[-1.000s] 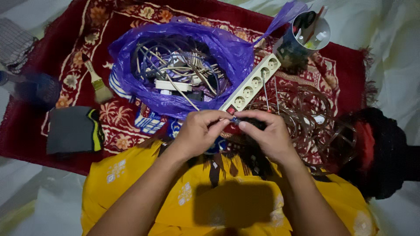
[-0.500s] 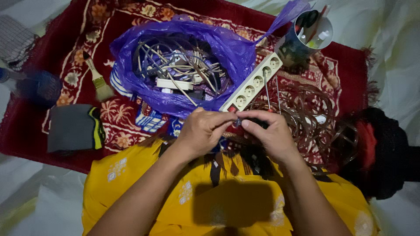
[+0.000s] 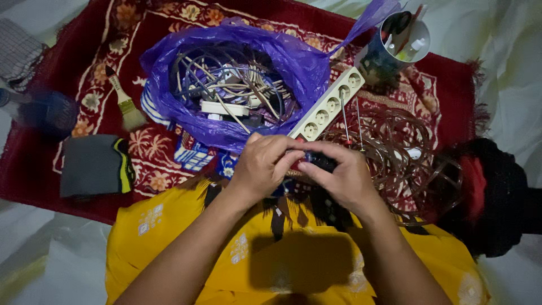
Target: The person sits on a rug and uses a screwdriver to disassemble and reassemble a white electrical plug and a power strip. They manipulate wires and internal components of the plug, then reattach the casing and plug it into the power strip.
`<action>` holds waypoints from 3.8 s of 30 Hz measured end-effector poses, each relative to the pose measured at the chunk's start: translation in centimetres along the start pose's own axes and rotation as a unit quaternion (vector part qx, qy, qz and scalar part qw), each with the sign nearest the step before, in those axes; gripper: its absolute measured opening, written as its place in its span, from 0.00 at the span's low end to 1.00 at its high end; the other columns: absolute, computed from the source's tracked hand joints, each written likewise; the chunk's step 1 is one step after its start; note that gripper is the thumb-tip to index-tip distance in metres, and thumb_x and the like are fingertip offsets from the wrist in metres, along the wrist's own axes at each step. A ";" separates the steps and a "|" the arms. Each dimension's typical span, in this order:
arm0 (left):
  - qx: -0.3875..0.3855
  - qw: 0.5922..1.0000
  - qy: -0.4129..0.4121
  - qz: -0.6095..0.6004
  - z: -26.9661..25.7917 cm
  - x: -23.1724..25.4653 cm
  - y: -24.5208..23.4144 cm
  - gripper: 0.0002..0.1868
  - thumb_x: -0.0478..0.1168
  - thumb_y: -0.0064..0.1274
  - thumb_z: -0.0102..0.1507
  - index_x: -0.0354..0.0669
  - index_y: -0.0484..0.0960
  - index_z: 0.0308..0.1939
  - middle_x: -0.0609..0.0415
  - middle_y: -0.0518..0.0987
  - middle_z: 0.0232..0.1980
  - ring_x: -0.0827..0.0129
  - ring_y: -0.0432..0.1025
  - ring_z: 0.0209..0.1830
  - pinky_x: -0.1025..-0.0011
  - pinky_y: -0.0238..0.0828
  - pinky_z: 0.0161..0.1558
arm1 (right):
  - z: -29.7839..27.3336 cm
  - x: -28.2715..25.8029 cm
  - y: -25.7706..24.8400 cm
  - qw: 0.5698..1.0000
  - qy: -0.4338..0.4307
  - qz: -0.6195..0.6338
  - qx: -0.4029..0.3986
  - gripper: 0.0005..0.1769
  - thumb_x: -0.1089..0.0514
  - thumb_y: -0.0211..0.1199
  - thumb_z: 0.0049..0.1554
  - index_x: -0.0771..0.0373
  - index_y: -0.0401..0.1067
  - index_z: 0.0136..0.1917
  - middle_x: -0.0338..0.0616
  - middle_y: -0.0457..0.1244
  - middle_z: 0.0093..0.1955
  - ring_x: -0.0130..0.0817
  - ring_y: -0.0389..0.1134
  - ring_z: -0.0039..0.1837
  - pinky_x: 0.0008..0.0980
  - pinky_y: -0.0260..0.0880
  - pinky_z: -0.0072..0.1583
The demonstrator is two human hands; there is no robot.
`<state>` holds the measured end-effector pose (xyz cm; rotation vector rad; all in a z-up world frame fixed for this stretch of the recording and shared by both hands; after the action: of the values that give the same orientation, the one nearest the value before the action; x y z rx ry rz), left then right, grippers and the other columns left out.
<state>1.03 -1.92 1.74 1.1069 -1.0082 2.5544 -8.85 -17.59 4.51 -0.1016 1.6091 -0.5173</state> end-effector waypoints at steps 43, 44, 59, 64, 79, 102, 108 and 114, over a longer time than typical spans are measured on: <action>-0.091 0.980 -0.152 -0.095 0.0 -1.4 -1.0 0.06 0.38 0.54 0.64 0.39 0.83 0.41 0.47 0.82 0.36 0.56 0.79 0.35 0.64 0.73 0.37 | -0.2 2.1 -0.8 0.998 -0.012 -0.048 -0.025 0.26 0.59 0.74 0.48 0.63 0.73 0.59 0.41 0.69 0.51 0.30 0.70 0.53 0.31 0.72 0.56; -0.111 0.977 -0.161 -0.079 -0.1 -1.3 -0.6 0.07 0.37 0.52 0.64 0.40 0.83 0.43 0.46 0.83 0.37 0.55 0.80 0.35 0.63 0.73 0.37 | -0.1 2.5 -0.8 0.999 0.028 -0.040 -0.023 0.26 0.59 0.76 0.46 0.64 0.71 0.57 0.41 0.69 0.50 0.29 0.70 0.52 0.30 0.72 0.55; -0.130 0.932 -0.307 -0.140 -0.9 -0.1 0.4 0.14 0.46 0.55 0.64 0.42 0.86 0.45 0.49 0.85 0.29 0.69 0.81 0.27 0.69 0.74 0.32 | 0.0 4.9 -1.6 0.973 0.103 0.207 -0.011 0.19 0.65 0.63 0.60 0.69 0.72 0.65 0.42 0.69 0.54 0.24 0.69 0.53 0.25 0.71 0.55; -0.119 0.944 -0.285 -0.113 -1.3 -0.6 1.1 0.13 0.46 0.57 0.63 0.43 0.88 0.44 0.46 0.85 0.31 0.71 0.79 0.25 0.69 0.73 0.31 | 0.1 4.6 -1.7 0.974 0.107 0.199 -0.010 0.21 0.65 0.64 0.58 0.68 0.71 0.65 0.42 0.69 0.56 0.24 0.70 0.55 0.25 0.72 0.57; -0.145 0.947 -0.283 -0.054 -1.3 -3.6 -1.4 0.12 0.42 0.58 0.63 0.42 0.85 0.48 0.49 0.82 0.34 0.67 0.75 0.31 0.68 0.72 0.36 | 0.6 7.6 -6.1 0.926 0.173 0.285 0.176 0.20 0.63 0.66 0.57 0.62 0.71 0.62 0.47 0.67 0.52 0.34 0.69 0.51 0.32 0.71 0.51; -0.041 0.996 -0.017 0.076 2.5 -1.6 -4.4 0.12 0.36 0.60 0.58 0.40 0.81 0.45 0.46 0.80 0.43 0.51 0.75 0.44 0.58 0.72 0.48 | 0.2 -0.2 -3.9 0.904 0.070 0.422 -0.019 0.20 0.52 0.50 0.70 0.74 0.71 0.52 0.30 0.49 0.30 0.22 0.52 0.32 0.30 0.60 0.39; -0.016 0.991 -0.072 -0.116 3.3 -2.3 -4.1 0.10 0.35 0.49 0.69 0.40 0.81 0.53 0.49 0.84 0.52 0.69 0.78 0.48 0.67 0.76 0.51 | -1.3 -2.1 -7.2 0.888 -0.039 0.457 -0.020 0.17 0.53 0.51 0.72 0.70 0.71 0.58 0.29 0.49 0.31 0.22 0.51 0.33 0.31 0.61 0.45; -0.082 0.941 -0.175 -0.278 4.2 -1.4 -7.3 0.18 0.45 0.41 0.72 0.45 0.81 0.59 0.51 0.83 0.50 0.66 0.76 0.50 0.64 0.75 0.56 | -2.1 -2.4 -7.7 0.984 0.013 0.175 -0.040 0.12 0.59 0.60 0.60 0.67 0.77 0.53 0.34 0.62 0.34 0.23 0.61 0.37 0.27 0.64 0.42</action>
<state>7.44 0.96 6.58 1.5645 -0.8032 1.8366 -12.38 -22.98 9.72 0.1288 1.6296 -0.1825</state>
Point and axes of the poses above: each hand's wrist, its own z-axis towards the middle knuckle, its own y-axis out of the palm, x = y × z, the point moved 2 cm from there along z, towards the middle knuckle
